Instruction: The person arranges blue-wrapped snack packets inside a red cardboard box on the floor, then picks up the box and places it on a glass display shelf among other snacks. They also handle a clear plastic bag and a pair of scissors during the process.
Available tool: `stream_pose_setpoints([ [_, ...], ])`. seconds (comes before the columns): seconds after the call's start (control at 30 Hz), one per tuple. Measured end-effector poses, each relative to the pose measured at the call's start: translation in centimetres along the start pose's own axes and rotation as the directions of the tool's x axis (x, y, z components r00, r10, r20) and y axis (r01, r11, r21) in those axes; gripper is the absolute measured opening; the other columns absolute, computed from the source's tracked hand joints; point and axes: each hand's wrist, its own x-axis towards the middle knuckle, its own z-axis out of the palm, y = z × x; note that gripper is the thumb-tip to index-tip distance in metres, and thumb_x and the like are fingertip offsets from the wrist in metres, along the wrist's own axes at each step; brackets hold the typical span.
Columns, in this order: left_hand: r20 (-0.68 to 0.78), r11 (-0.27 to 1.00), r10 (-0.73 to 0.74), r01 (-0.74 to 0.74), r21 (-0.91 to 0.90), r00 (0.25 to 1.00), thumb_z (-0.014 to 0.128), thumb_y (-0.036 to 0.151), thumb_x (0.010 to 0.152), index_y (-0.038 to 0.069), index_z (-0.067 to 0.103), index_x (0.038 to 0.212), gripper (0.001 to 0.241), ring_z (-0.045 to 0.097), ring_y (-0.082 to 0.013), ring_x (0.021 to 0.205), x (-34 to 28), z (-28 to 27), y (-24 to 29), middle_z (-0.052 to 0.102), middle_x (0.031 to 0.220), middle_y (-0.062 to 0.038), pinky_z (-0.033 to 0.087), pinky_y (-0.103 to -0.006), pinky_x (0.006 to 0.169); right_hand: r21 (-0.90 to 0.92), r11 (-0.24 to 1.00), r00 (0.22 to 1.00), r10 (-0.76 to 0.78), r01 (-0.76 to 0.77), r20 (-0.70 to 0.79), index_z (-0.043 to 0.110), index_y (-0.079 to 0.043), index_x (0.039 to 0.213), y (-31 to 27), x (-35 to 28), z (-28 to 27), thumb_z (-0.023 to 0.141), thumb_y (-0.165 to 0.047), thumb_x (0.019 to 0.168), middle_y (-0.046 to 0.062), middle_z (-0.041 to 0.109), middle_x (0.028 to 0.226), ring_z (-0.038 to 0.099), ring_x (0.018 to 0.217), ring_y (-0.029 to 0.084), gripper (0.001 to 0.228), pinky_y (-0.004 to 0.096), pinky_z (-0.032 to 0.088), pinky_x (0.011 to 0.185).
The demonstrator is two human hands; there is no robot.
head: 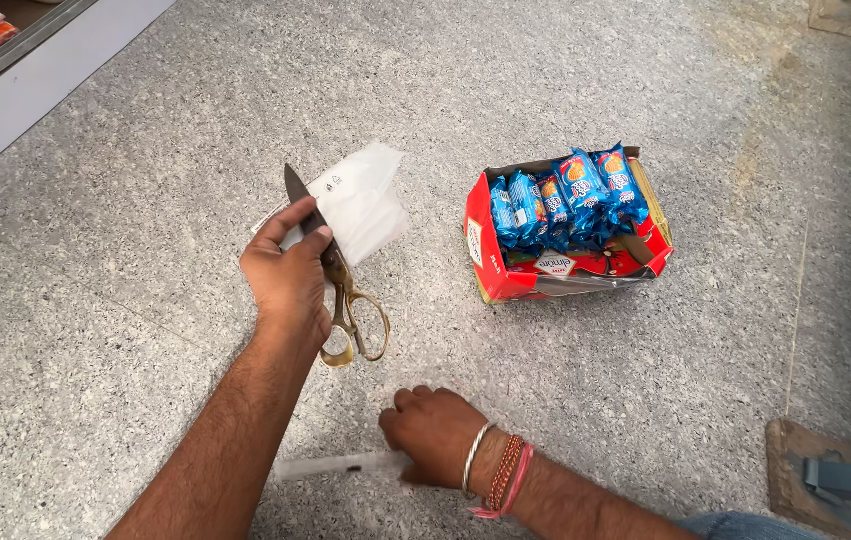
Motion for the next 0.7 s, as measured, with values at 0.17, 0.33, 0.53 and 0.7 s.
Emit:
stream_pose_setpoints([
  [0.17, -0.002, 0.998, -0.057, 0.057, -0.02, 0.998, 0.062, -0.007, 0.091, 0.0, 0.074, 0.114, 0.027, 0.069, -0.0127, 0.077, 0.7, -0.3, -0.7, 0.074, 0.099, -0.012, 0.059, -0.0242, 0.068, -0.043, 0.968, 0.969, 0.247, -0.248, -0.014, 0.067, -0.003, 0.099, 3.6, 1.0, -0.5, 0.061, -0.012, 0.089, 0.019, 0.071, 0.096, 0.072, 0.088, 0.035, 0.015, 0.048, 0.059, 0.077],
  [0.33, -0.026, 0.994, -0.065, 0.062, -0.089, 0.998, 0.061, -0.006, 0.092, -0.001, 0.074, 0.113, 0.025, 0.068, -0.0133, 0.076, 2.0, -1.1, -1.9, 0.074, 0.096, -0.009, 0.058, -0.0246, 0.066, 0.156, 0.932, 0.82, 0.361, -0.326, -0.444, 0.07, -0.008, 0.09, 8.2, -1.2, -7.2, 0.066, -0.012, 0.087, 0.014, 0.074, 0.084, 0.074, 0.078, 0.031, 0.006, 0.044, 0.058, 0.07],
  [0.53, 0.008, 0.985, -0.15, 0.15, -0.087, 0.989, 0.071, 0.009, 0.09, 0.0, 0.073, 0.106, 0.018, 0.069, -0.0154, 0.074, 1.4, -0.6, -2.5, 0.073, 0.091, -0.008, 0.059, -0.0274, 0.066, 0.499, 0.853, 0.529, 0.498, -0.155, -0.687, 0.068, -0.006, 0.099, 6.4, -2.1, -11.0, 0.072, -0.021, 0.09, 0.006, 0.075, 0.076, 0.077, 0.068, 0.019, 0.018, 0.034, 0.06, 0.06],
  [0.7, 0.241, 0.877, -0.477, 0.477, 0.063, 0.845, 0.075, 0.041, 0.092, 0.003, 0.066, 0.096, 0.039, 0.059, -0.022, 0.064, -0.8, 1.4, -3.0, 0.064, 0.083, -0.01, 0.05, -0.0376, 0.058, 0.353, 0.928, 0.624, 0.347, -0.12, -0.7, 0.069, -0.006, 0.112, 3.1, -0.9, -9.5, 0.07, -0.019, 0.091, 0.011, 0.072, 0.077, 0.072, 0.066, 0.023, 0.025, 0.037, 0.056, 0.06],
])
